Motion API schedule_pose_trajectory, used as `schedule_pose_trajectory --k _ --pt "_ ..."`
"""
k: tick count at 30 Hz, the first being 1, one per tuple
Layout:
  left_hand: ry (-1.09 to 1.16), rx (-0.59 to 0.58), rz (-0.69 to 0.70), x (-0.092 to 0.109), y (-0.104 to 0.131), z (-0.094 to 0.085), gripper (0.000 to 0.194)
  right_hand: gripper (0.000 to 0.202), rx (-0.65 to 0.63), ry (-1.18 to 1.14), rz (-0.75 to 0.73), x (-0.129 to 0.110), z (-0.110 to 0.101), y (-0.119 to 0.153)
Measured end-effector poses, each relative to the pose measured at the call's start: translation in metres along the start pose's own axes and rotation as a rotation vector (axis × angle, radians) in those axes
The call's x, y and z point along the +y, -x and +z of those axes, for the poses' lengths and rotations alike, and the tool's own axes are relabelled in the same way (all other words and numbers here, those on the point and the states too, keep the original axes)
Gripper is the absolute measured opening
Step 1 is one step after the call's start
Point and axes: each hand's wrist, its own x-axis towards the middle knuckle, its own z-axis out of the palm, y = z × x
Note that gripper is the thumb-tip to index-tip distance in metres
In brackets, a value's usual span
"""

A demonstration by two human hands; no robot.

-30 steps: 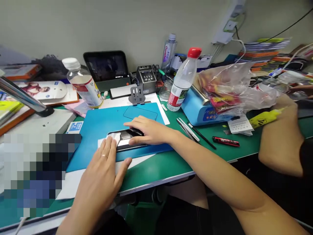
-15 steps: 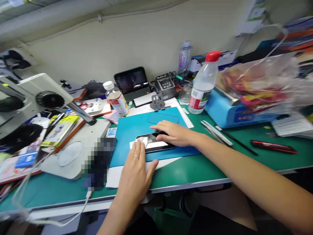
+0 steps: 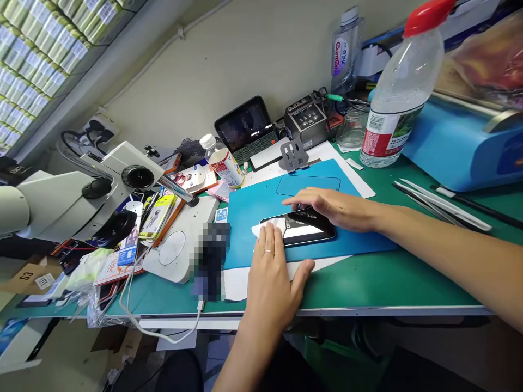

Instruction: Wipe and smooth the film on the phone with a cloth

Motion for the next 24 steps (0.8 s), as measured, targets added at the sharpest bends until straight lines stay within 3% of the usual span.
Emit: schedule_pose_trajectory --k 4,11,19,24 --pt "-0.034 -0.072 -0.002 0.012 0.006 -0.004 0.084 0.110 0.028 -0.082 0.043 0.001 0.001 0.000" --pt "0.008 -0.101 0.033 0.043 -0.038 -0.002 0.097 0.119 0.052 -0.138 0.118 0.000 -0.001 0.001" --pt "0.006 -0.100 0.097 0.050 -0.010 0.003 0.108 0.119 0.046 -0.185 0.106 0.002 0.001 0.000" --pt "0.050 -0.130 0.155 0.066 -0.044 0.001 0.106 0.121 0.057 -0.204 0.123 0.004 0.002 -0.002"
